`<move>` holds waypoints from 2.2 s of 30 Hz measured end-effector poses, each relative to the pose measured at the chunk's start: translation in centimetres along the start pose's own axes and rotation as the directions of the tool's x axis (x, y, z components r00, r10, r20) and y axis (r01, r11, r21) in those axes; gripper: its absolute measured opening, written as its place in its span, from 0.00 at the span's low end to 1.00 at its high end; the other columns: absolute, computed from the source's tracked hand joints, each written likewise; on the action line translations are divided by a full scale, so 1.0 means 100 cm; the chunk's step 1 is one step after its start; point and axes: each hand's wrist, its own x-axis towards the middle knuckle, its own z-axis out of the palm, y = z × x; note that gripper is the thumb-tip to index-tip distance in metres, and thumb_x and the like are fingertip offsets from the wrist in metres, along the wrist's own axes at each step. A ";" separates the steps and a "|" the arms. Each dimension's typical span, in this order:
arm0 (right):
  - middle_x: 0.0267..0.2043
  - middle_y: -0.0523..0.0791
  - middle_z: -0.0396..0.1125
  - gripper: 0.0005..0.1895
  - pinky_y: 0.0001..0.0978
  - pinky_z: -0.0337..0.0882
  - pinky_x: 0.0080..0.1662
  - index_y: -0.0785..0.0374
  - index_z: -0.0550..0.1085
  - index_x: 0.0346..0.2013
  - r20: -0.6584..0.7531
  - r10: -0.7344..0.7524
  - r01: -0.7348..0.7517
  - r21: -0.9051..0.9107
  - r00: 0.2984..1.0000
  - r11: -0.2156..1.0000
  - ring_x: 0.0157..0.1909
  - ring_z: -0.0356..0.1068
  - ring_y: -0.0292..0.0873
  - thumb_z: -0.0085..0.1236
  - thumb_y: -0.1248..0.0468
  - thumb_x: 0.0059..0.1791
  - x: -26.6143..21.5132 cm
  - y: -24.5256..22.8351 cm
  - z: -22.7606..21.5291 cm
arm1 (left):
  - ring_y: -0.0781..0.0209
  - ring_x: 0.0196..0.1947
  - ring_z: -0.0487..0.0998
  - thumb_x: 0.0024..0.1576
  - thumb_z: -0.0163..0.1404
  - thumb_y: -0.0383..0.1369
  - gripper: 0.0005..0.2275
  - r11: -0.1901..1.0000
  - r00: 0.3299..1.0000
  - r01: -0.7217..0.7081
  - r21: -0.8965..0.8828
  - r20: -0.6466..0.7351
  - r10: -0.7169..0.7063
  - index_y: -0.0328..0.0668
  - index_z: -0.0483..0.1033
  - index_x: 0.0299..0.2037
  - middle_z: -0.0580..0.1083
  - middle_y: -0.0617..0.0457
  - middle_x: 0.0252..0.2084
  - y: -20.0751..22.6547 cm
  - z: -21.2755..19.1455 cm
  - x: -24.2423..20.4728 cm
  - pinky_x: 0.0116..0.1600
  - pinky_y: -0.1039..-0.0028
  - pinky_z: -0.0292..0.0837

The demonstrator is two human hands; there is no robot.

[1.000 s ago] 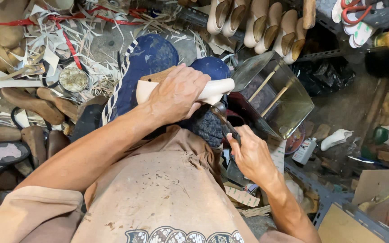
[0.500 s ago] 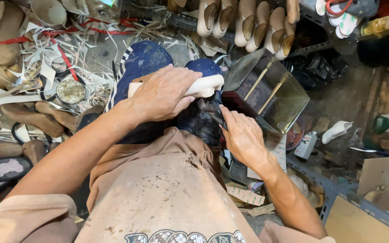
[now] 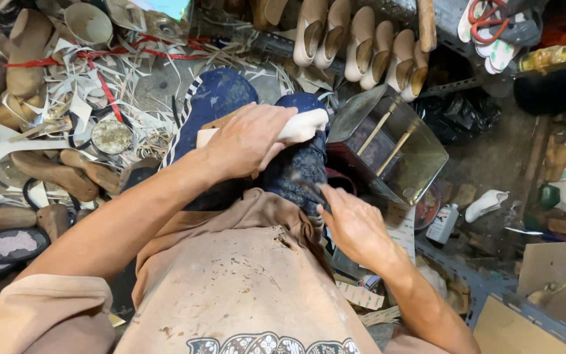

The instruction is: The person sits on the floor and uses a curved metal tool to scrape and shape the sole and edges of a beige slip-on shoe. They repeatedly rotate the shoe, scrape different areas of the sole, and occasionally inspect the work before continuing to shape the shoe.

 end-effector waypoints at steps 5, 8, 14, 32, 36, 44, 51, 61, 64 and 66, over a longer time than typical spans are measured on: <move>0.53 0.52 0.68 0.25 0.52 0.70 0.50 0.60 0.67 0.63 0.203 -0.112 0.058 0.253 0.973 0.966 0.54 0.70 0.59 0.44 0.50 0.55 -0.023 0.003 0.033 | 0.50 0.54 0.76 0.56 0.54 0.42 0.31 0.369 0.911 0.363 -0.856 0.241 -0.335 0.42 0.60 0.69 0.73 0.45 0.58 0.032 -0.076 0.005 0.55 0.58 0.73; 0.58 0.46 0.64 0.27 0.43 0.65 0.55 0.56 0.68 0.63 0.215 -0.165 0.106 0.259 0.963 0.960 0.59 0.66 0.50 0.44 0.46 0.55 -0.025 0.005 0.035 | 0.62 0.46 0.79 0.54 0.59 0.40 0.32 -0.275 0.898 0.179 -0.945 0.271 -0.347 0.34 0.63 0.67 0.76 0.47 0.54 0.035 -0.063 -0.011 0.50 0.73 0.79; 0.63 0.52 0.65 0.26 0.43 0.70 0.59 0.63 0.67 0.65 -0.329 -0.029 0.208 0.524 0.944 0.826 0.63 0.68 0.50 0.45 0.56 0.55 0.009 0.022 0.012 | 0.59 0.38 0.82 0.56 0.57 0.35 0.25 -0.379 0.851 0.102 -0.920 0.278 -0.445 0.35 0.68 0.63 0.78 0.46 0.43 0.052 -0.031 -0.026 0.41 0.69 0.81; 0.67 0.53 0.64 0.30 0.50 0.60 0.68 0.54 0.62 0.70 -0.353 0.216 0.128 0.737 0.910 0.663 0.69 0.63 0.55 0.54 0.52 0.54 0.084 -0.014 0.018 | 0.55 0.36 0.84 0.55 0.55 0.37 0.10 0.693 0.756 0.584 -0.424 -0.026 -0.653 0.50 0.82 0.45 0.79 0.52 0.33 0.065 -0.022 -0.029 0.39 0.70 0.82; 0.67 0.54 0.63 0.30 0.49 0.65 0.66 0.56 0.62 0.70 -0.382 0.184 0.183 0.744 0.906 0.643 0.68 0.63 0.56 0.55 0.53 0.54 0.082 -0.017 0.016 | 0.52 0.30 0.82 0.56 0.49 0.35 0.07 0.720 0.728 0.619 -0.314 -0.114 -0.676 0.56 0.82 0.38 0.77 0.54 0.27 0.064 -0.014 -0.028 0.32 0.66 0.79; 0.68 0.56 0.59 0.31 0.52 0.68 0.63 0.61 0.57 0.73 -0.404 0.105 0.262 0.748 0.909 0.610 0.69 0.61 0.57 0.49 0.58 0.55 0.039 0.000 0.031 | 0.37 0.47 0.79 0.47 0.61 0.47 0.31 0.399 0.755 0.600 -0.693 0.327 -0.568 0.46 0.70 0.61 0.76 0.34 0.45 0.068 -0.009 -0.044 0.49 0.50 0.73; 0.41 0.41 0.68 0.14 0.33 0.67 0.49 0.53 0.68 0.51 0.022 0.265 -0.214 0.656 0.964 0.724 0.45 0.72 0.39 0.47 0.51 0.55 -0.051 0.023 0.159 | 0.52 0.46 0.70 0.50 0.60 0.36 0.29 0.986 0.993 0.117 -0.116 0.047 -0.112 0.43 0.65 0.63 0.73 0.46 0.51 0.068 -0.059 -0.001 0.45 0.60 0.64; 0.62 0.48 0.68 0.40 0.38 0.63 0.65 0.65 0.68 0.62 -0.050 -0.030 0.057 0.930 0.998 0.364 0.64 0.65 0.42 0.41 0.36 0.51 -0.033 0.038 0.117 | 0.36 0.45 0.72 0.47 0.57 0.32 0.24 0.999 0.997 0.025 -0.038 0.069 -0.022 0.40 0.66 0.55 0.72 0.41 0.45 0.018 -0.034 0.012 0.49 0.51 0.65; 0.44 0.41 0.77 0.20 0.31 0.68 0.49 0.51 0.73 0.52 0.217 0.240 -0.322 0.569 0.946 0.756 0.46 0.75 0.38 0.53 0.48 0.49 -0.029 0.018 0.095 | 0.38 0.47 0.73 0.47 0.57 0.34 0.25 0.999 0.997 0.039 -0.028 0.071 -0.037 0.41 0.66 0.56 0.73 0.41 0.47 0.019 -0.032 0.010 0.50 0.51 0.65; 0.53 0.44 0.75 0.20 0.38 0.65 0.53 0.54 0.72 0.54 0.107 0.135 -0.171 0.506 0.985 0.846 0.57 0.73 0.51 0.45 0.50 0.54 -0.026 0.017 0.087 | 0.38 0.45 0.73 0.48 0.57 0.35 0.23 0.999 0.998 0.035 -0.039 0.057 -0.033 0.42 0.67 0.54 0.73 0.42 0.44 0.017 -0.032 0.012 0.47 0.51 0.65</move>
